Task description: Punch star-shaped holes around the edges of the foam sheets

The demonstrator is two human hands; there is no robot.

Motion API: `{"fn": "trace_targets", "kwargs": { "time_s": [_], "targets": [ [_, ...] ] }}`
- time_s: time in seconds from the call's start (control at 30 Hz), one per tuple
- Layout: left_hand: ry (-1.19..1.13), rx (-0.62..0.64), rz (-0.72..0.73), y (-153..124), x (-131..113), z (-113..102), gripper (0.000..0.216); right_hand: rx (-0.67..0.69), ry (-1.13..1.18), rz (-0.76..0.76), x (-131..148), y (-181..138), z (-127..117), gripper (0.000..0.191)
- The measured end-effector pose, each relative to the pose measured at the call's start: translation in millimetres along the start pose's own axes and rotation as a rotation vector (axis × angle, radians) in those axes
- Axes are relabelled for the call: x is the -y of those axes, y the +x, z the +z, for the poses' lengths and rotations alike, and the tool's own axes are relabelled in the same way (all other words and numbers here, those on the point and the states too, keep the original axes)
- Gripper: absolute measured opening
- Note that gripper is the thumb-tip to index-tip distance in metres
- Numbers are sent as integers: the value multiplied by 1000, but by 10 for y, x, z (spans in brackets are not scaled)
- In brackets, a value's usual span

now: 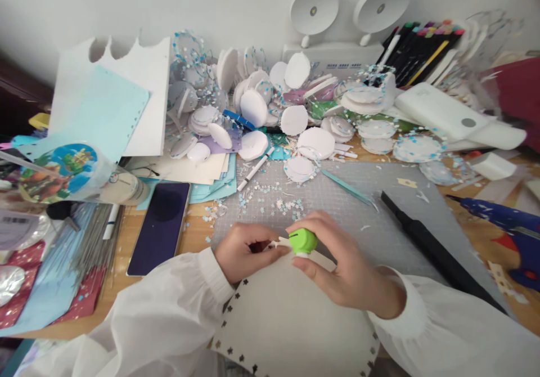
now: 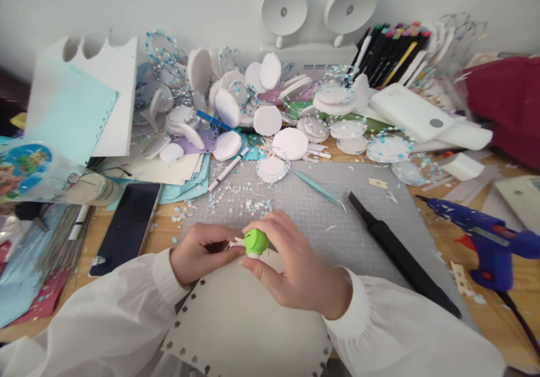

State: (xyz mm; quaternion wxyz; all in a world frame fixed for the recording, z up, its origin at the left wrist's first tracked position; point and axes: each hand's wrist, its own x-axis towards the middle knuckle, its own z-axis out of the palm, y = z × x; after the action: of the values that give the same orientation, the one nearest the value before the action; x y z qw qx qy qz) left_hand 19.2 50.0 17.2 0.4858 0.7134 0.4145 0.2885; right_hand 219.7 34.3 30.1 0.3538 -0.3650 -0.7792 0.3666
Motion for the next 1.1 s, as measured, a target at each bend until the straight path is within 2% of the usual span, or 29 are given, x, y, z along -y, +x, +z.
{"fn": "trace_targets", "kwargs": {
  "time_s": [0.33,0.47,0.57,1.1],
  "targets": [
    [-22,-4,3,-10,-9,11,26,50,-171,-73,-3,3,-9,30],
    [-42,-10,-8,-13,-18,13,24,21,-171,-76,7,3,-25,32],
    [-30,-1,-6,-15,-17,12,24,55,-160,-75,12,1,-25,33],
    [38,-24,146,7,-9,12,32,57,-162,14,-9,2,20,30]
  ]
}}
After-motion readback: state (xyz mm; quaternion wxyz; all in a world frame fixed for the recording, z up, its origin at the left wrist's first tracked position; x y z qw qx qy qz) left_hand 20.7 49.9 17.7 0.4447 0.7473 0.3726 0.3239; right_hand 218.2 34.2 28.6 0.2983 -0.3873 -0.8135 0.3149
